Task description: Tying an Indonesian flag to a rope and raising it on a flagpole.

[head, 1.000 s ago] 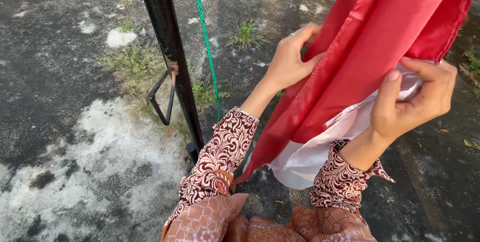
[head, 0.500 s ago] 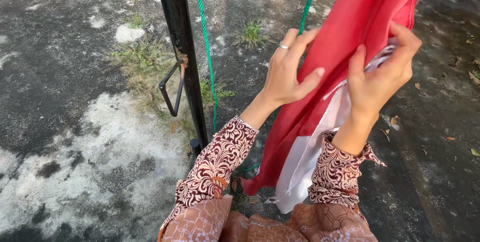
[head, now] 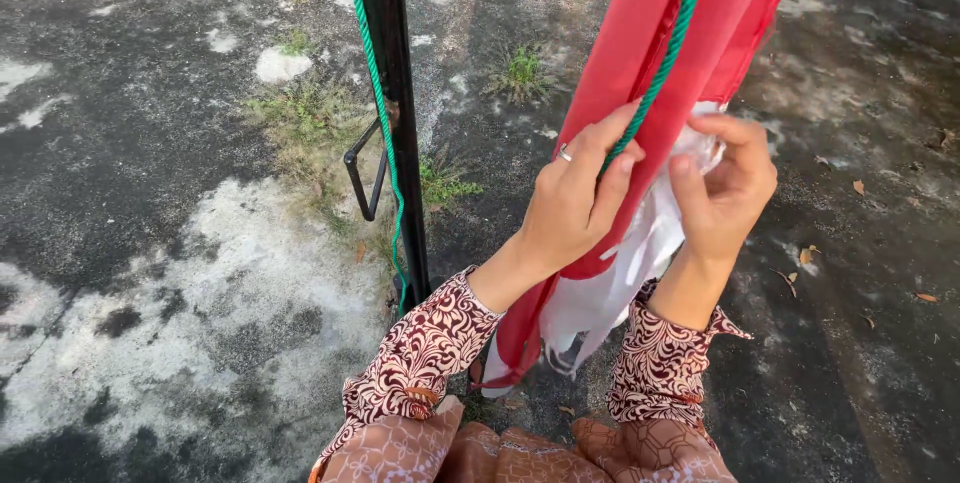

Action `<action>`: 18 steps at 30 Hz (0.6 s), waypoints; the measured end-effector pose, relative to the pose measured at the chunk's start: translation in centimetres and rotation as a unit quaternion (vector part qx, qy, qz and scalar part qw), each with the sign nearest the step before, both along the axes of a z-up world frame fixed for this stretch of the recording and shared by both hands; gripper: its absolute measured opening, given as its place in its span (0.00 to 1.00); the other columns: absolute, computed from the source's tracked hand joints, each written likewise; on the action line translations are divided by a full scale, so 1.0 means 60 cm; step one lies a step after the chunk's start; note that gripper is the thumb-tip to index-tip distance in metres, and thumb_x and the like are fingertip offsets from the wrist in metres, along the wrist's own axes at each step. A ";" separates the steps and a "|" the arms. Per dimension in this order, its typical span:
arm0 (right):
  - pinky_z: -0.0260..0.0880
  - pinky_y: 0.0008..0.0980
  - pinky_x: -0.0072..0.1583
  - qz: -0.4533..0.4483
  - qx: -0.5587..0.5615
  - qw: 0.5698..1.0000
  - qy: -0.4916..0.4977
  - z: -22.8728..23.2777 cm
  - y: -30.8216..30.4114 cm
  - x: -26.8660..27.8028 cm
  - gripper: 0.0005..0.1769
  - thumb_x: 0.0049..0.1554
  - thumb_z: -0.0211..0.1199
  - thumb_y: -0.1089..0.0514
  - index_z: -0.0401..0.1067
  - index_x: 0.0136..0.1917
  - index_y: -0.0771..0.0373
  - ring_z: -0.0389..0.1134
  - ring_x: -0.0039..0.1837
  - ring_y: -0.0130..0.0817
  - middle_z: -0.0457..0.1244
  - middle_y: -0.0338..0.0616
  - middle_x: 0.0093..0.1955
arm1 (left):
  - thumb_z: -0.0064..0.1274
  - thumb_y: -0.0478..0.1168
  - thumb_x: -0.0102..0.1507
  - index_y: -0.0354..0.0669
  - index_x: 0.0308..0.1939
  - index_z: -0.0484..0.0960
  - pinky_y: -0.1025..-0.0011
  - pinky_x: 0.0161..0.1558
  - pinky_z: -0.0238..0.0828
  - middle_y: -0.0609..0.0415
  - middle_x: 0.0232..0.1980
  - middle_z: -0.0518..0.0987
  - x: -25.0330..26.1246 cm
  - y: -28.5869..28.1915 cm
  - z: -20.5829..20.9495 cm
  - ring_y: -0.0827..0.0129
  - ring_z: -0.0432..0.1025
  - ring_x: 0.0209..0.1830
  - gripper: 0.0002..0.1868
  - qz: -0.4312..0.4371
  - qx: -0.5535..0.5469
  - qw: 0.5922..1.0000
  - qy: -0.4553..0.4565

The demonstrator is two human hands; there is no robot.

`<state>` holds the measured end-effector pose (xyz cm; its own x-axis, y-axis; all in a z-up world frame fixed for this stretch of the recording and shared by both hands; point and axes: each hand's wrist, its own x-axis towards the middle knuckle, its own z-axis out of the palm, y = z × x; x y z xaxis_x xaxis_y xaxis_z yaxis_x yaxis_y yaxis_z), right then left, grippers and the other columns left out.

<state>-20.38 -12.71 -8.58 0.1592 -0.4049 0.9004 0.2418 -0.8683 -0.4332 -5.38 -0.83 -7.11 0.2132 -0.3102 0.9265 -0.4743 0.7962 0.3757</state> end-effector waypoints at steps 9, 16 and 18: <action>0.68 0.24 0.49 -0.242 -0.065 0.967 0.052 0.057 0.123 0.031 0.14 0.57 0.70 0.69 0.78 0.57 0.65 0.66 0.50 0.31 0.61 0.41 0.50 | 0.54 0.33 0.73 0.42 0.66 0.75 0.73 0.48 0.77 0.50 0.53 0.75 -0.027 0.087 0.021 0.65 0.76 0.47 0.17 -0.006 0.015 0.998 -0.063; 0.71 0.20 0.55 0.071 0.091 0.990 -0.079 0.056 0.151 0.009 0.17 0.55 0.72 0.64 0.65 0.52 0.66 0.69 0.50 0.22 0.65 0.38 0.50 | 0.59 0.33 0.71 0.45 0.69 0.74 0.76 0.42 0.76 0.54 0.47 0.76 -0.001 0.078 0.038 0.74 0.76 0.40 0.22 -0.016 0.091 0.991 -0.094; 0.71 0.19 0.55 0.074 0.092 0.991 -0.060 0.026 0.132 -0.006 0.17 0.59 0.72 0.65 0.65 0.54 0.67 0.69 0.51 0.22 0.66 0.42 0.53 | 0.60 0.34 0.69 0.43 0.69 0.74 0.76 0.42 0.77 0.55 0.45 0.75 0.001 0.086 0.053 0.75 0.76 0.38 0.24 -0.028 0.101 0.992 -0.073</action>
<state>-20.74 -4.76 -7.01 0.1245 -0.5435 0.8301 0.4204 -0.7289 -0.5403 -5.34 4.31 -3.93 0.0585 -0.4995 0.8644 -0.4923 0.7388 0.4602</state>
